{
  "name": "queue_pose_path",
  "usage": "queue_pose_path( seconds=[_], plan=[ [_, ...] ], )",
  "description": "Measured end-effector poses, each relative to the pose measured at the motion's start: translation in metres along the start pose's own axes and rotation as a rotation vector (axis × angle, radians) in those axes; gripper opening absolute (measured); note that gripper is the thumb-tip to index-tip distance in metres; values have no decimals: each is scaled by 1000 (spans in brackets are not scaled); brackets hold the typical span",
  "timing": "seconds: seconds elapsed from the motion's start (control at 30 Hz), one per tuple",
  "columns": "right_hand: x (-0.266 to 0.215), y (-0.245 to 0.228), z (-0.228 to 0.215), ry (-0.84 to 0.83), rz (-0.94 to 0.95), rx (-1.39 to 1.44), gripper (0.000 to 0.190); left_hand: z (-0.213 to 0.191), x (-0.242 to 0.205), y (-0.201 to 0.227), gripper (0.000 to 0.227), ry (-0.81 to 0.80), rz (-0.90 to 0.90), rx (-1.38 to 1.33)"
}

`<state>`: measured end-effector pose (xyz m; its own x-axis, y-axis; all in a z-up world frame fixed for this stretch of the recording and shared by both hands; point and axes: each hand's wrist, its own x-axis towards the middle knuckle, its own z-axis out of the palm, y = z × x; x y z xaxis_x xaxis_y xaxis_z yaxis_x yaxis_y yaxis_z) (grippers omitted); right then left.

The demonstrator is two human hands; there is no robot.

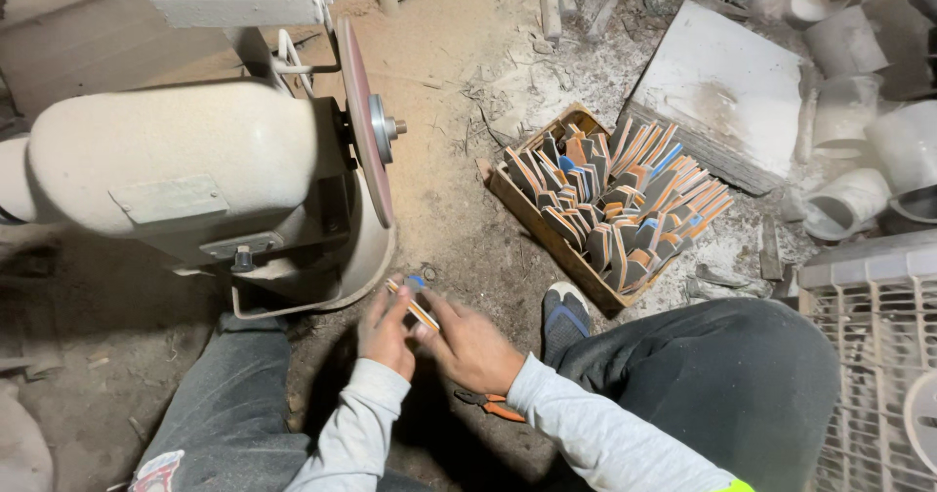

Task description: The person sits on the floor and uses a bench grinder to smooth the edges of small, curved plastic pieces. They handle the pieces one by one, pressing them against the spinning wheel, and then place the finished items into a nearby crate.

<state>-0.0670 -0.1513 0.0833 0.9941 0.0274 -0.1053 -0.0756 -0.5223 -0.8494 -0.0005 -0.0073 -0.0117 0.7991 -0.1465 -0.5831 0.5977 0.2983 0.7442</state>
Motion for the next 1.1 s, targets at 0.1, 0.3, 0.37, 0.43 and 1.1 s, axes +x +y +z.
queue_pose_path(
  seconds=[0.1, 0.3, 0.37, 0.43, 1.1],
  plan=[
    [9, 6, -5, 94, -179, -308, 52, 9, 9, -25, 47, 10, 156, 88],
    [58, 76, -60, 285, 204, -458, 26, 34, 5, -16, 77, -96, -150, 238],
    [89, 112, -125, 531, 277, -449, 13, 24, 15, -15, 75, -137, -33, 388],
    [112, 138, -184, 806, 111, -621, 14, -1, 29, -26, 71, -142, 80, 640],
    [227, 339, -183, 418, 590, -637, 30, -90, 105, -129, 46, 52, -147, 1514]
  ],
)
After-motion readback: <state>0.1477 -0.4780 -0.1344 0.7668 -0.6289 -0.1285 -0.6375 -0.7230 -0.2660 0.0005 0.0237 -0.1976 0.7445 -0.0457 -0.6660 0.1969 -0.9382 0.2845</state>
